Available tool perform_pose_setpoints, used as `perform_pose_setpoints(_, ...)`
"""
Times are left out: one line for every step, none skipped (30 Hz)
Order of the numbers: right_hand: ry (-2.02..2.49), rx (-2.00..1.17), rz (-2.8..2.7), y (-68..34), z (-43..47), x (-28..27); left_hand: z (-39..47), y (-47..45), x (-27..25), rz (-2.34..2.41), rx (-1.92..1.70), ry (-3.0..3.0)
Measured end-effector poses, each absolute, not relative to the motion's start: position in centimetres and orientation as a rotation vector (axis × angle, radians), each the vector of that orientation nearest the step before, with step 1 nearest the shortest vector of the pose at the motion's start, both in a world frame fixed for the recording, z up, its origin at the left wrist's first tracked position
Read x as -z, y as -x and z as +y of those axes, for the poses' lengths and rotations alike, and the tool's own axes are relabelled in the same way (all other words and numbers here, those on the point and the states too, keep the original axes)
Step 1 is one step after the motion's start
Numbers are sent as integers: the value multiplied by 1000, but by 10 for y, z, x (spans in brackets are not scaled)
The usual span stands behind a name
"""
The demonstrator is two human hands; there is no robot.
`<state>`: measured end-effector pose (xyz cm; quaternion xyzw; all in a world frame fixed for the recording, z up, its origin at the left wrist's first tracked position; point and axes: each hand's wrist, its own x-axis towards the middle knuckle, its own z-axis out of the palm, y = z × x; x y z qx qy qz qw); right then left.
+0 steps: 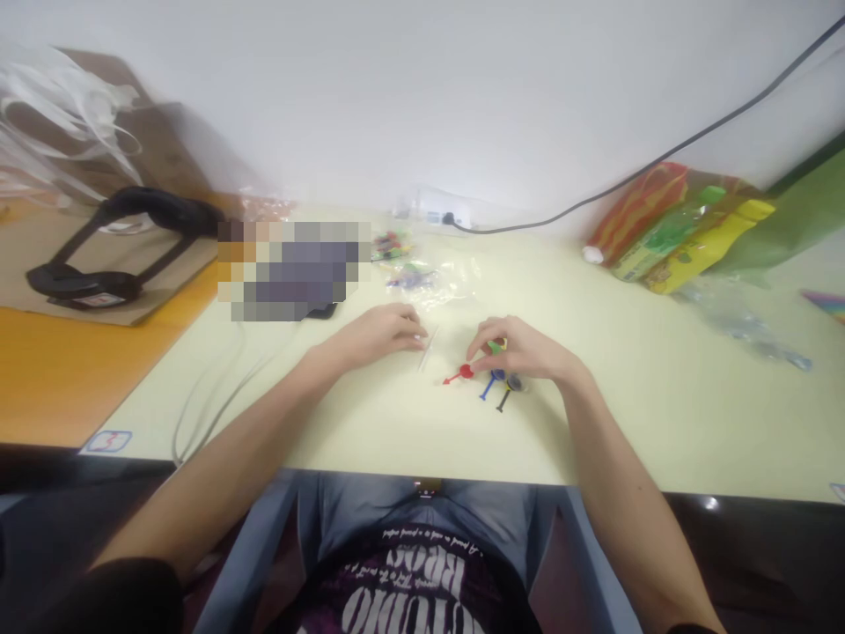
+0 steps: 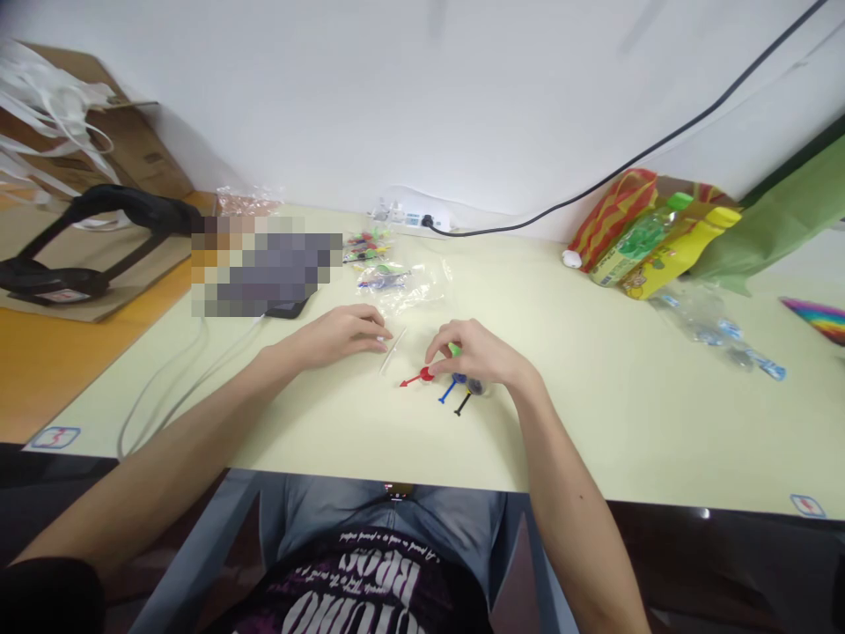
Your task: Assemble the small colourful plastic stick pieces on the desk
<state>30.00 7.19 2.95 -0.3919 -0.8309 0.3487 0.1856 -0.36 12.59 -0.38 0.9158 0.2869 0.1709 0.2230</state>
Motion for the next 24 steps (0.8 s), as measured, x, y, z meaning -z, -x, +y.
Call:
perform_pose_setpoints(1106,-964,-2364,-300,72,-30,125,4,4,800,-473,-2553)
perform_pose_setpoints(1112,-944,-2383,-301,72,-30,125,4,4,807,-477,-2570)
perform_pose_setpoints(1120,-921,-2400,-301,72,-29,125,3,5,812,-478,-2578)
perform_pose_setpoints(1132,-897,-2414,-302,72,-29,125,3,6,813,-477,-2577)
perform_pose_setpoints(1145,-879,-2426,-302,72,-28,125,2,8,813,-476,-2565)
perform_pose_setpoints(1158,-876,-2435,-302,71,-28,126,2,9,817,-476,-2542)
perform_pose_setpoints(1167,-886,-2441,-302,71,-27,127,1,11,825,-482,-2512)
perform_pose_setpoints(1172,-905,-2447,-302,71,-26,127,0,13,835,-495,-2481)
perform_pose_setpoints(1173,-925,-2451,-301,71,-25,128,-1,15,846,-514,-2451)
perform_pose_setpoints(1173,-941,-2455,-300,72,-25,128,-2,17,854,-534,-2425)
perform_pose_setpoints(1173,-945,-2458,-299,72,-24,128,-3,18,858,-553,-2404)
perform_pose_setpoints(1173,-940,-2461,-298,72,-23,128,-3,18,854,-568,-2388)
perform_pose_setpoints(1175,-929,-2463,-296,71,-23,128,-4,18,846,-574,-2374)
perform_pose_setpoints(1176,-920,-2462,-295,71,-22,127,-5,18,836,-572,-2364)
perform_pose_setpoints(1175,-915,-2458,-293,71,-22,126,-6,18,822,-566,-2360)
perform_pose_setpoints(1171,-914,-2451,-292,71,-21,126,-6,18,806,-557,-2364)
perform_pose_setpoints(1165,-917,-2439,-290,71,-20,125,-7,18,791,-549,-2376)
perform_pose_setpoints(1159,-924,-2420,-289,71,-19,125,-7,19,778,-538,-2394)
perform_pose_setpoints(1150,-936,-2395,-287,71,-18,125,-7,19,768,-527,-2415)
perform_pose_setpoints(1139,-954,-2364,-286,71,-17,124,-7,19,763,-515,-2435)
perform_pose_setpoints(1131,-973,-2328,-285,71,-17,124,-8,19,763,-506,-2450)
perform_pose_setpoints(1125,-993,-2287,-284,71,-16,124,-8,19,764,-500,-2459)
perform_pose_setpoints(1124,-1011,-2244,-283,72,-15,124,-8,19,762,-500,-2464)
perform_pose_setpoints(1126,-1026,-2202,-282,72,-15,124,-9,19,760,-505,-2464)
